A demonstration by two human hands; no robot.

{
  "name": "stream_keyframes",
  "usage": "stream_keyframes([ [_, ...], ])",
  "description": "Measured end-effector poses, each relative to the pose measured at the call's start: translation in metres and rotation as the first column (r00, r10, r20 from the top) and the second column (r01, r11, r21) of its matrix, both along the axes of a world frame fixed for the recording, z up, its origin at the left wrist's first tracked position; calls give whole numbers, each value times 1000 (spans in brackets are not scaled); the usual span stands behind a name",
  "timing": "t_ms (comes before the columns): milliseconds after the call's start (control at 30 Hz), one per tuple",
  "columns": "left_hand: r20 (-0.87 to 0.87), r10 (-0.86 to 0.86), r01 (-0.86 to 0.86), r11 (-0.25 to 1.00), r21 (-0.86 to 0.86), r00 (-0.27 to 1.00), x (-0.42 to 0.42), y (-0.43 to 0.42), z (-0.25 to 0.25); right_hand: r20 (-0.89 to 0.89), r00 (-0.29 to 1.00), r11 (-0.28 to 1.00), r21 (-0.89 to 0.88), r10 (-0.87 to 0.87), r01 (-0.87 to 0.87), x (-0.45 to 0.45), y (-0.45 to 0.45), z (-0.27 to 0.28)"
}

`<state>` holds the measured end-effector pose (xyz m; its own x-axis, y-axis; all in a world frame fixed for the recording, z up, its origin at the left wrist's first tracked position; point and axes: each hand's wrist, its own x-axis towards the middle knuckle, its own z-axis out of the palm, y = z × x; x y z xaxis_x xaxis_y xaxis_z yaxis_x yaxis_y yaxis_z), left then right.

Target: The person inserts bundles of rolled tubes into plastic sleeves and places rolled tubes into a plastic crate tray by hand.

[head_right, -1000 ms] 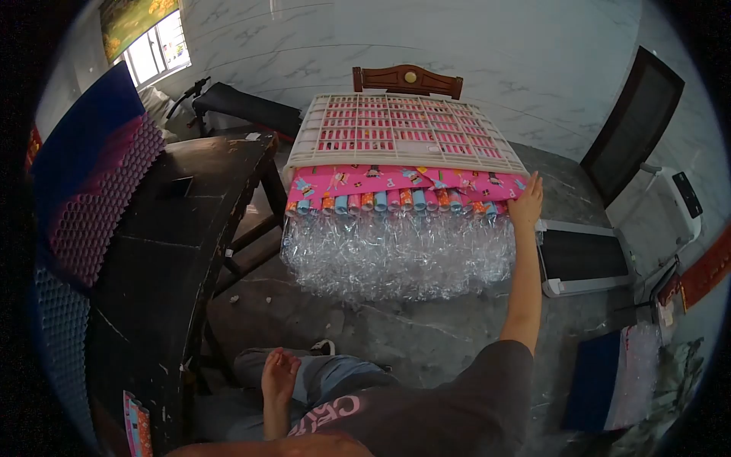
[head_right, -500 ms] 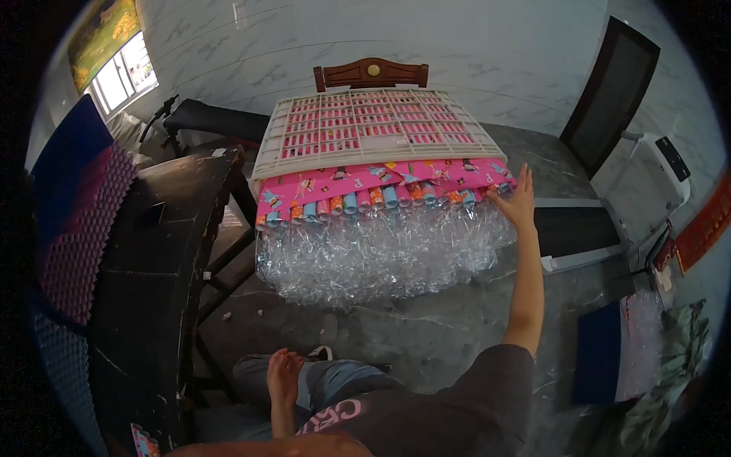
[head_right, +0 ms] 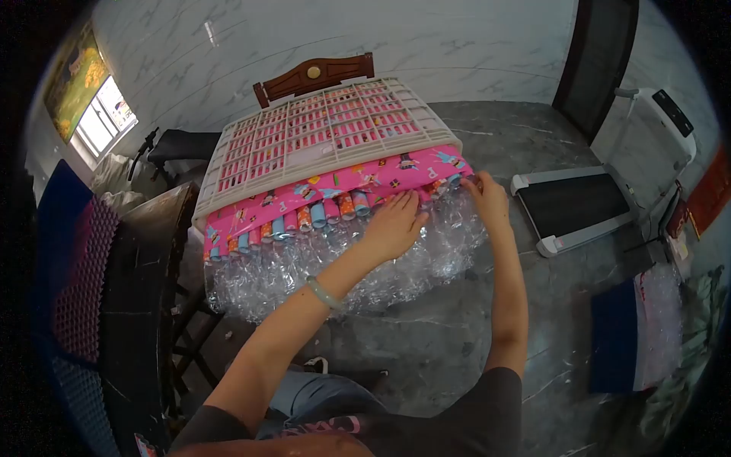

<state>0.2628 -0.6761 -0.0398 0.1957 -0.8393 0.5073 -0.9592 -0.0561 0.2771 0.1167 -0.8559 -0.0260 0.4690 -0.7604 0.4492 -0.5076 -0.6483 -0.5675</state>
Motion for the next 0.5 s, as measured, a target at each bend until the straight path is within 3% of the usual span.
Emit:
stream_keyframes([
  [167,18,219,-220,968,123,976,3,-42,28,54,998,998,58,36,-39,1,2,-2],
  [267,-87,217,-189,949,254,972,12,-53,57,88,993,990,111,81,-91,4,-2,-10],
  [333,-389,97,96,889,448,916,19,-58,74,80,993,987,134,84,-94,2,-3,-16],
  [400,-410,53,125,910,395,911,23,-66,69,262,954,965,175,144,-194,2,-4,-21],
  [433,-436,14,153,926,345,900,25,-68,64,265,953,964,177,146,-197,2,-6,-28],
  [500,-396,72,101,911,400,915,25,-71,56,506,837,904,229,207,-362,2,-10,-42],
])
